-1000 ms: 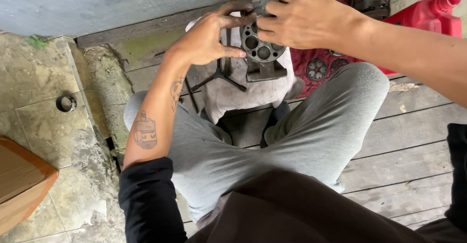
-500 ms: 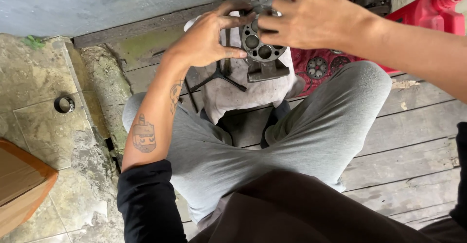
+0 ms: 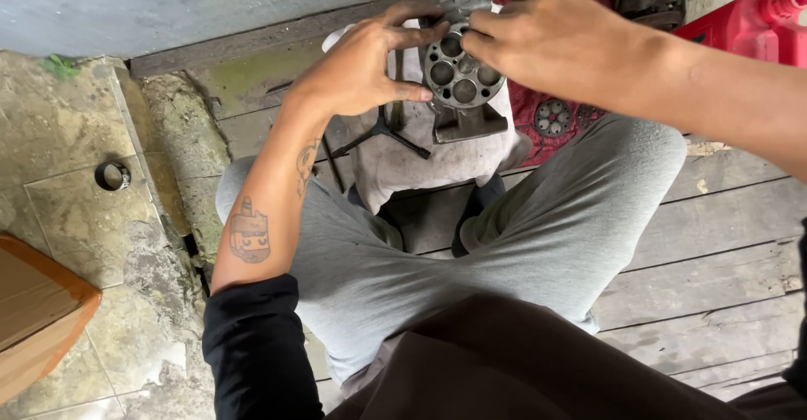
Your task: Inspecting and assembling the internal components of a mechanical pump or compressor
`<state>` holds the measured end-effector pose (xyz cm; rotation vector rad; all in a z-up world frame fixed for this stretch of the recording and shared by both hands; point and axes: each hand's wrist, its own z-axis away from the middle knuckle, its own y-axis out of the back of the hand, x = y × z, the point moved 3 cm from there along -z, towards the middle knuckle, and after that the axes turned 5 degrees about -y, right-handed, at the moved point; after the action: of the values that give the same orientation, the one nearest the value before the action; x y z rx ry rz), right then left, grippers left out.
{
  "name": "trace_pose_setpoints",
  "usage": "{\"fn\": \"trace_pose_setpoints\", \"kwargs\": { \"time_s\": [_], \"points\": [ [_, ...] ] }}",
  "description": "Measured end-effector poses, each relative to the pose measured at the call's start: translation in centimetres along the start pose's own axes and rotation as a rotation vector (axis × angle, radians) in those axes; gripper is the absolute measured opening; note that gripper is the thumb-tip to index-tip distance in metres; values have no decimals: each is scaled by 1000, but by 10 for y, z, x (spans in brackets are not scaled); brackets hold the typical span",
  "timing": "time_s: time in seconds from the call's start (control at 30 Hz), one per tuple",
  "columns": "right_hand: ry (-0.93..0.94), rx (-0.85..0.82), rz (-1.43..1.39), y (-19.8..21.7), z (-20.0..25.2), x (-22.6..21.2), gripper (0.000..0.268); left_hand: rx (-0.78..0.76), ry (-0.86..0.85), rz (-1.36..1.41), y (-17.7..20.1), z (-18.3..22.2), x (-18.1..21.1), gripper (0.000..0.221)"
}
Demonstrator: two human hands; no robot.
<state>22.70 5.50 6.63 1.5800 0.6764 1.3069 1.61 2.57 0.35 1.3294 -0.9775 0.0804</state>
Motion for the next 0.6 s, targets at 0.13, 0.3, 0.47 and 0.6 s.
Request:
{"fn": "trace_pose_setpoints", "kwargs": {
  "time_s": [0.13, 0.3, 0.47, 0.6],
  "points": [
    [178, 131, 427, 9, 4, 1, 17, 27, -62, -24, 2, 3, 5, 77],
    [236, -47, 514, 16, 0, 2, 22, 32, -67, -12, 2, 3, 7, 79],
    [110, -114, 307, 1, -4, 6, 12, 18, -90, -45, -2, -2, 2, 79],
    [173, 66, 353, -7, 1, 8, 9, 23, -76, -40, -1, -1, 4, 77]
  ]
}}
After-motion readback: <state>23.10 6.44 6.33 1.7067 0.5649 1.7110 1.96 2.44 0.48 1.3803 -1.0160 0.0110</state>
